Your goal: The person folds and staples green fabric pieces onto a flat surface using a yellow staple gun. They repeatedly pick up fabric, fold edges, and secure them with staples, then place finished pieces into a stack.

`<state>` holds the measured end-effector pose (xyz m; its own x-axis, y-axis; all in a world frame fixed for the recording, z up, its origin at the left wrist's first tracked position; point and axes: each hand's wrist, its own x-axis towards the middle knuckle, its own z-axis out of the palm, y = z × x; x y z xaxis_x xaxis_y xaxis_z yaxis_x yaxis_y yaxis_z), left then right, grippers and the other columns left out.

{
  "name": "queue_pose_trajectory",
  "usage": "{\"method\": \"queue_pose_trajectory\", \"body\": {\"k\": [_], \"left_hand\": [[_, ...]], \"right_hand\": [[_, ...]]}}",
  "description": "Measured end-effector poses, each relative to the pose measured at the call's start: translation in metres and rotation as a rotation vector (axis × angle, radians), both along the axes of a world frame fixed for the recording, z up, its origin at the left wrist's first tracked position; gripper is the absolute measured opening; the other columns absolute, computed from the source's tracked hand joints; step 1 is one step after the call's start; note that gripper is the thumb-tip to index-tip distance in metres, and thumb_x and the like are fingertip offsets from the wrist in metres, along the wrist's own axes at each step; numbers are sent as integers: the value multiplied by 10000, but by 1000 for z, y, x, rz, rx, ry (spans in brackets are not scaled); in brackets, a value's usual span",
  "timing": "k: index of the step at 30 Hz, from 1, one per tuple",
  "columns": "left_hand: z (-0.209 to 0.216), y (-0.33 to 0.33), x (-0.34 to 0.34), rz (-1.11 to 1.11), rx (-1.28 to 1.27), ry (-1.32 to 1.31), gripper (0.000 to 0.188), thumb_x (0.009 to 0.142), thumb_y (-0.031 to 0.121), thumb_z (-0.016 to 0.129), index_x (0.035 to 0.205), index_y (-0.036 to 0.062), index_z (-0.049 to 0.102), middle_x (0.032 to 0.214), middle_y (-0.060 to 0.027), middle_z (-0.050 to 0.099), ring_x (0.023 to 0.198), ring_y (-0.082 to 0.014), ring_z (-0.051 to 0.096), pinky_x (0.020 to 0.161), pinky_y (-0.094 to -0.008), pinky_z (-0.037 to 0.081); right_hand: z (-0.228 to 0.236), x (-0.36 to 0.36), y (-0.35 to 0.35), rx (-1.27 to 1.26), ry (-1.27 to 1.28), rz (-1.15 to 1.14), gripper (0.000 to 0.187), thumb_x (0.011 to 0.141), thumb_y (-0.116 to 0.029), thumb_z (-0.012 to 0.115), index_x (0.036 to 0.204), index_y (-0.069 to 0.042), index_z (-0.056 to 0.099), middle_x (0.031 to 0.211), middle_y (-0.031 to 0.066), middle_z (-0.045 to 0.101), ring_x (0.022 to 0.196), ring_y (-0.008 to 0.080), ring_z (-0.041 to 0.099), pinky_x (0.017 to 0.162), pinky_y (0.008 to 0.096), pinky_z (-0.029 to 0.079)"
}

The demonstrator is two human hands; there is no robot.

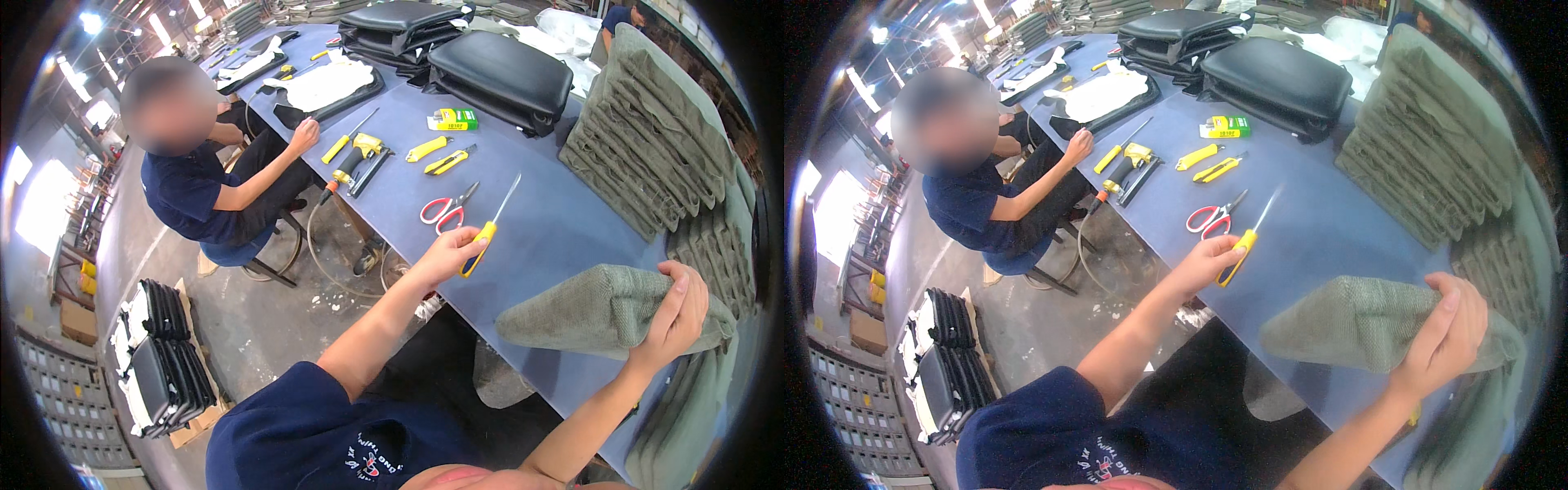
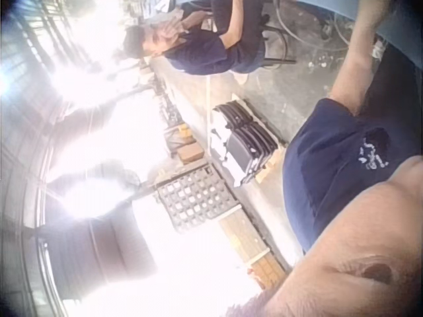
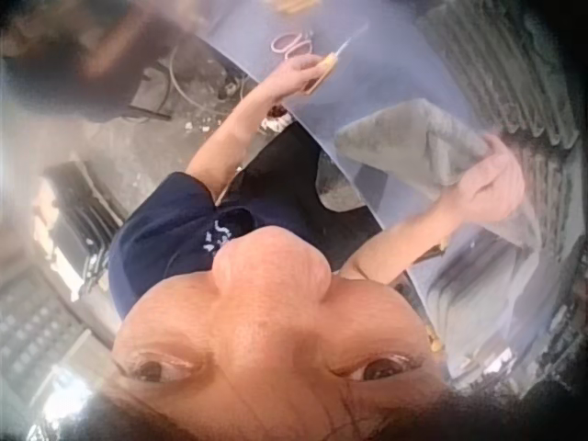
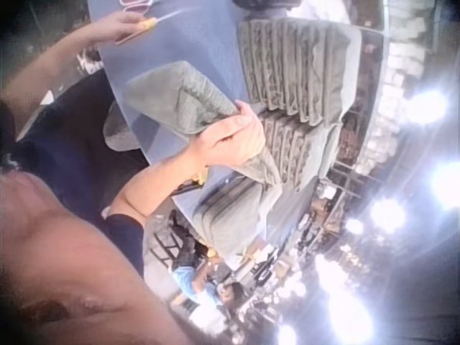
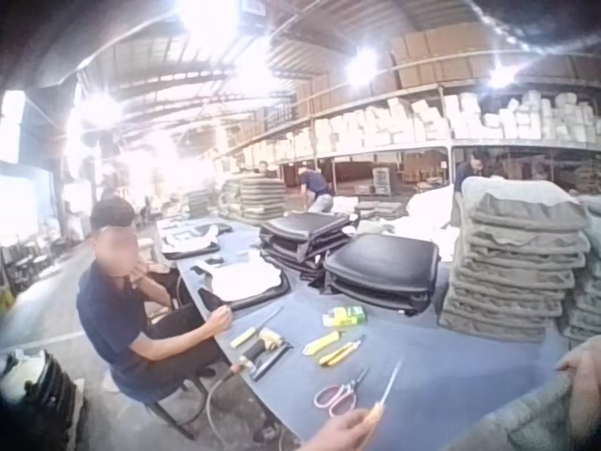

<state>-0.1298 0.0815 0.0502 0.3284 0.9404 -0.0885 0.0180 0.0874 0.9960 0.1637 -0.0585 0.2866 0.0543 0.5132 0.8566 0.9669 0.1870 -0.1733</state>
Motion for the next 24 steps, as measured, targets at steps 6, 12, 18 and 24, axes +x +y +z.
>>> {"method": "queue_pose_trajectory", "body": {"k": [6, 12, 18, 24], "left_hand": [[105, -46, 8, -35, 146, -494, 429, 1041, 196, 727, 1368, 134, 457, 934, -53, 714, 683, -97, 672, 542, -237, 458], [172, -71, 19, -7, 310, -271, 263, 1049, 151, 713, 1238, 92, 540, 901, -40, 704, 676, -117, 697, 535, -250, 489], [181, -86, 9, 47, 387, -248, 226, 1065, 193, 699, 1196, 85, 550, 896, -27, 684, 675, -104, 707, 543, -247, 532], [185, -98, 19, 166, 290, -202, 203, 1073, 162, 678, 1221, 73, 571, 925, -80, 686, 677, -168, 731, 565, -283, 570]], "right_hand": [[-8, 2, -5, 52, -3, 83, 321, 1067, -134, 466, 1001, 39, 728, 1002, 165, 740, 1019, 354, 681, 968, 454, 493], [-14, 14, -19, 71, -30, 75, 330, 1088, -125, 452, 1045, 57, 724, 1058, 179, 733, 1036, 362, 683, 982, 459, 496], [-8, 14, -18, 44, -25, 31, 274, 1096, -94, 501, 1087, 7, 755, 1109, 143, 759, 1108, 337, 698, 1030, 448, 506], [-7, -18, 1, 51, -92, 154, 198, 994, -192, 663, 1116, -106, 793, 1135, 90, 756, 1122, 318, 656, 1059, 449, 454]]}}
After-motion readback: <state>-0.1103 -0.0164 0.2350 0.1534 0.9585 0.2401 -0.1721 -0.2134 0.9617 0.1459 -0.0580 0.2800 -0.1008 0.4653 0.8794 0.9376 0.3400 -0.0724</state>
